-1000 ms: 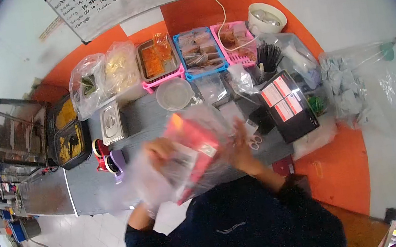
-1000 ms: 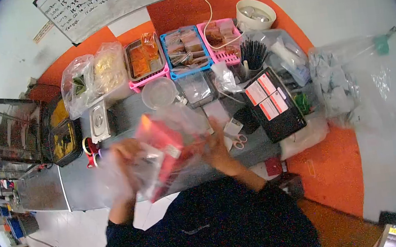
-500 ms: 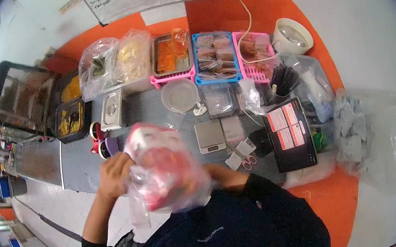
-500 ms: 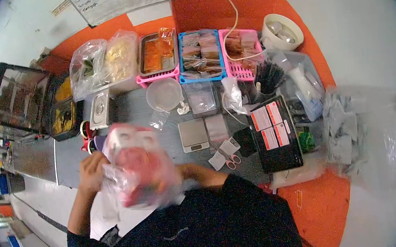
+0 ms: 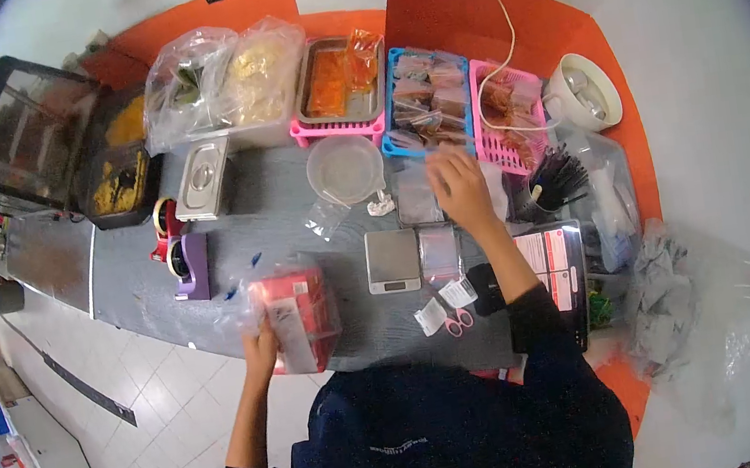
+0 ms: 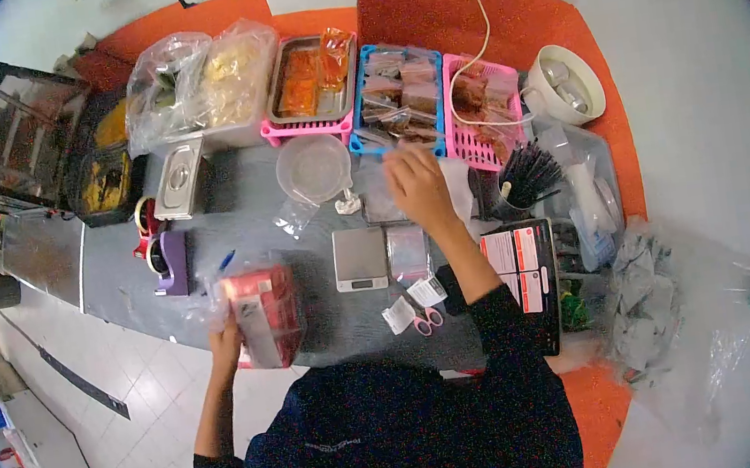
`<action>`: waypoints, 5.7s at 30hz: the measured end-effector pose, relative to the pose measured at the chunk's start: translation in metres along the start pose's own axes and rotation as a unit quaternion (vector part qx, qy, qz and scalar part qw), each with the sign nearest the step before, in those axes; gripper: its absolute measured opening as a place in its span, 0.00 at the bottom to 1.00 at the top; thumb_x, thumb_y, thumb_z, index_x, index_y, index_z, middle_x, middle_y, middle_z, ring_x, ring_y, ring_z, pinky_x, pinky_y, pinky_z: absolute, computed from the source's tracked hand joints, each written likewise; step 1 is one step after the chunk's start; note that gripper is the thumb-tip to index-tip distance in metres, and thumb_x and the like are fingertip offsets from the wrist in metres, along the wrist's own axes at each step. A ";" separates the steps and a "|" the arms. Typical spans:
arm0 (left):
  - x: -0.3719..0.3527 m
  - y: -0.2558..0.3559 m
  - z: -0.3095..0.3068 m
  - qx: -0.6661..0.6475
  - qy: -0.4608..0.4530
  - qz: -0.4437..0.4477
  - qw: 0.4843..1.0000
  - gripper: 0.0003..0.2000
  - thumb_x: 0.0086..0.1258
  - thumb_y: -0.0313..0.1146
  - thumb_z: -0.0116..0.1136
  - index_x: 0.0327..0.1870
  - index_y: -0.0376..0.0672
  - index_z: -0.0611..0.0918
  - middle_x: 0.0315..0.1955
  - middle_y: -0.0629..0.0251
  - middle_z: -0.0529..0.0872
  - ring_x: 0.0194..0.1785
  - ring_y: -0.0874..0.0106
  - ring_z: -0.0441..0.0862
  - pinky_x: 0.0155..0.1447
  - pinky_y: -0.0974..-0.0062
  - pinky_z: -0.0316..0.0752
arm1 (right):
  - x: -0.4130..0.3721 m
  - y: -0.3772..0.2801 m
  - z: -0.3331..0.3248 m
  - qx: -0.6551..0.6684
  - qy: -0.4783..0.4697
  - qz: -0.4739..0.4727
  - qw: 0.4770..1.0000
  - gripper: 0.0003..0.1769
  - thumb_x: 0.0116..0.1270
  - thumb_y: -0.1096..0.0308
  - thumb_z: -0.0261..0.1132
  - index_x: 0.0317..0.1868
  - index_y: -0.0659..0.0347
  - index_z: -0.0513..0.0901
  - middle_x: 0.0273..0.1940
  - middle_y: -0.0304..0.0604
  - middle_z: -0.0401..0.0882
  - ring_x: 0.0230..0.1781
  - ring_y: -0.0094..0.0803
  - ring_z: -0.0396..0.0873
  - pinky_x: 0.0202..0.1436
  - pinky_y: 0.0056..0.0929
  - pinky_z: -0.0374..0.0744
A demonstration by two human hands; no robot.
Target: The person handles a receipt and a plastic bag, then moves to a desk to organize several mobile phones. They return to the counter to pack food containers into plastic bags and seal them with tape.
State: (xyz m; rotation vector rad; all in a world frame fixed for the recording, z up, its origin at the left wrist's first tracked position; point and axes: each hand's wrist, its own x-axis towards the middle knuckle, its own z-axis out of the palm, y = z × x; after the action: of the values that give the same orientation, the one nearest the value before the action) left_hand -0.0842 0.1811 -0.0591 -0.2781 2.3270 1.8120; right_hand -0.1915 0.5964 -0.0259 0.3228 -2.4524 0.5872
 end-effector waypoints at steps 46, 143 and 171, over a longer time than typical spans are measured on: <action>0.006 0.014 -0.038 0.212 -0.125 0.341 0.907 0.21 0.46 0.25 0.61 0.46 0.38 0.80 0.42 0.57 0.79 0.48 0.59 0.78 0.52 0.69 0.74 | -0.046 -0.231 0.092 0.381 -0.254 0.044 0.888 0.08 0.58 0.71 0.63 0.37 0.65 0.78 0.33 0.48 0.78 0.35 0.44 0.78 0.40 0.36 0.76; -0.398 0.012 -0.051 -0.147 0.640 -0.152 0.739 0.16 0.70 0.40 0.48 0.37 0.34 0.79 0.39 0.66 0.81 0.39 0.77 0.76 0.41 0.79 0.69 | -0.045 -0.438 0.360 0.462 -0.008 0.189 0.866 0.15 0.62 0.63 0.63 0.41 0.67 0.80 0.37 0.45 0.79 0.37 0.33 0.78 0.35 0.31 0.79; -0.725 -0.182 -0.035 -0.202 0.856 -0.282 0.382 0.17 0.60 0.47 0.51 0.33 0.40 0.77 0.30 0.63 0.78 0.32 0.67 0.76 0.41 0.71 0.72 | -0.047 -0.428 0.334 0.574 -0.223 0.389 0.686 0.10 0.60 0.73 0.61 0.41 0.66 0.74 0.33 0.47 0.74 0.27 0.35 0.76 0.27 0.38 0.86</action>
State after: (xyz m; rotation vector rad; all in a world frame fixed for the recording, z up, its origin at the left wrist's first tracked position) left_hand 0.6623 0.1308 -0.0373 -3.7730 1.0735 1.3521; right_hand -0.1667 0.0675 -0.1538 -0.1989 -2.1667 2.6902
